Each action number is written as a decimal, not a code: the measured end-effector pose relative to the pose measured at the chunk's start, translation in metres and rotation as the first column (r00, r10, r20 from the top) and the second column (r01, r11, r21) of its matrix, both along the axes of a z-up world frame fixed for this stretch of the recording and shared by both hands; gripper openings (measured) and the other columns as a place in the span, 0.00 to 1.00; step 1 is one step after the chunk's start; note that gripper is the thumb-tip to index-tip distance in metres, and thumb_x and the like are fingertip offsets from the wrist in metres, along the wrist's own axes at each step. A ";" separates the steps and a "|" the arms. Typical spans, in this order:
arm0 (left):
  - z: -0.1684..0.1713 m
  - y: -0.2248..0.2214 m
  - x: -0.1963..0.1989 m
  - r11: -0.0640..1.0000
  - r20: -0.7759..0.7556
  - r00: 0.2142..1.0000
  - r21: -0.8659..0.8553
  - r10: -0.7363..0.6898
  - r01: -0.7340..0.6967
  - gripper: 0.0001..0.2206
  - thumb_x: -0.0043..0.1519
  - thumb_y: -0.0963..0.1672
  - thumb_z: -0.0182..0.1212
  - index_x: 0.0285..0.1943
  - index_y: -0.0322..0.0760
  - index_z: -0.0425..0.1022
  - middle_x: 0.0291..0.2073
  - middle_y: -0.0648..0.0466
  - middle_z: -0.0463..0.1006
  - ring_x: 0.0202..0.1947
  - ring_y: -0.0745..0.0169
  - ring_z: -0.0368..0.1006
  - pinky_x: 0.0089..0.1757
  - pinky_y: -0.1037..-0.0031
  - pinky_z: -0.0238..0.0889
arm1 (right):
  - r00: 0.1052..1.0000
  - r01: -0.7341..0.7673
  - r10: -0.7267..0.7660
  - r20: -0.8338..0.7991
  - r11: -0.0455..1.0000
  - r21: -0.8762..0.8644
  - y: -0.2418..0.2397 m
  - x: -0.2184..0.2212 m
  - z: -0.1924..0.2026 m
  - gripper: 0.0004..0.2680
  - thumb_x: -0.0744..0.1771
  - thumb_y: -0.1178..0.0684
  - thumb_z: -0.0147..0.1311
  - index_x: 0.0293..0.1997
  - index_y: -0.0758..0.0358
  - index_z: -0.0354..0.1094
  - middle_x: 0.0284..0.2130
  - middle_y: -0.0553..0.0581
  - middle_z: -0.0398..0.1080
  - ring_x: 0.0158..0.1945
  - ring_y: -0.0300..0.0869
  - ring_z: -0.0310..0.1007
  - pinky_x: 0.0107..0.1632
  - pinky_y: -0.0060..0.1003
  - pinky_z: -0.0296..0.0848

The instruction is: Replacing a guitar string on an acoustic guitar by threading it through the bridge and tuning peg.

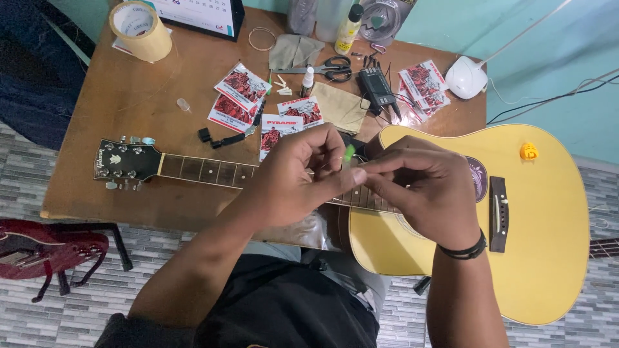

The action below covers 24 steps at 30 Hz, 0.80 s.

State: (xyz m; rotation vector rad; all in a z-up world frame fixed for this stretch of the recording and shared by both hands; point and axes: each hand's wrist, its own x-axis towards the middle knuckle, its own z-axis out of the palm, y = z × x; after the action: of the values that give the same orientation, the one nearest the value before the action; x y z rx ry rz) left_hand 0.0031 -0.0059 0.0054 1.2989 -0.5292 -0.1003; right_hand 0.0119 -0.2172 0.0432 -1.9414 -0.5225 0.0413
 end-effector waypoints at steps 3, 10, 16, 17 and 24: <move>-0.001 -0.001 -0.001 0.985 0.085 0.987 0.097 0.136 -0.144 0.10 0.66 0.42 0.62 0.33 0.38 0.64 0.18 0.55 0.64 0.21 0.77 0.59 0.25 0.82 0.52 | 0.997 0.075 -0.075 -0.024 0.997 -0.023 0.000 -0.002 -0.009 0.05 0.60 0.66 0.70 0.33 0.69 0.79 0.19 0.61 0.71 0.19 0.38 0.73 0.21 0.28 0.71; -0.010 0.002 0.003 0.996 0.030 0.996 -0.001 0.085 -0.085 0.10 0.67 0.45 0.61 0.33 0.40 0.66 0.20 0.54 0.70 0.23 0.77 0.59 0.27 0.83 0.53 | 0.946 0.144 0.048 -0.320 0.824 0.547 -0.015 0.002 -0.045 0.09 0.63 0.70 0.61 0.42 0.77 0.64 0.28 0.71 0.73 0.23 0.49 0.80 0.17 0.31 0.78; -0.016 0.001 0.009 0.984 -0.175 0.984 -0.172 0.023 -0.054 0.11 0.71 0.45 0.50 0.34 0.42 0.63 0.21 0.51 0.74 0.13 0.73 0.61 0.19 0.85 0.53 | 0.970 0.184 -0.033 -0.241 0.750 0.635 -0.010 -0.001 -0.040 0.12 0.69 0.63 0.55 0.58 0.67 0.60 0.41 0.71 0.76 0.41 0.56 0.82 0.37 0.41 0.84; -0.013 0.001 0.009 0.979 -0.264 0.964 -0.189 0.026 -0.078 0.11 0.71 0.45 0.49 0.34 0.43 0.60 0.24 0.50 0.77 0.12 0.73 0.61 0.17 0.86 0.50 | 0.981 0.172 -0.090 -0.171 0.809 0.562 -0.009 -0.001 -0.035 0.13 0.71 0.58 0.54 0.63 0.64 0.60 0.46 0.68 0.76 0.52 0.54 0.81 0.54 0.45 0.85; -0.027 0.014 0.018 0.758 -0.494 0.848 -0.623 -0.191 -0.192 0.13 0.67 0.51 0.56 0.33 0.45 0.72 0.28 0.53 0.78 0.31 0.54 0.76 0.39 0.68 0.70 | 0.969 0.164 0.006 -0.248 0.734 0.659 -0.040 0.010 -0.040 0.22 0.72 0.62 0.49 0.78 0.66 0.50 0.52 0.71 0.75 0.47 0.46 0.81 0.40 0.36 0.85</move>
State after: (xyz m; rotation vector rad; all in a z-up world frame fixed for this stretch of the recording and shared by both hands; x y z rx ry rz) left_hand 0.0209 0.0085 -0.0217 0.5217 -0.0486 -0.2454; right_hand 0.0223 -0.2574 0.0032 -1.2071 -0.2372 0.0197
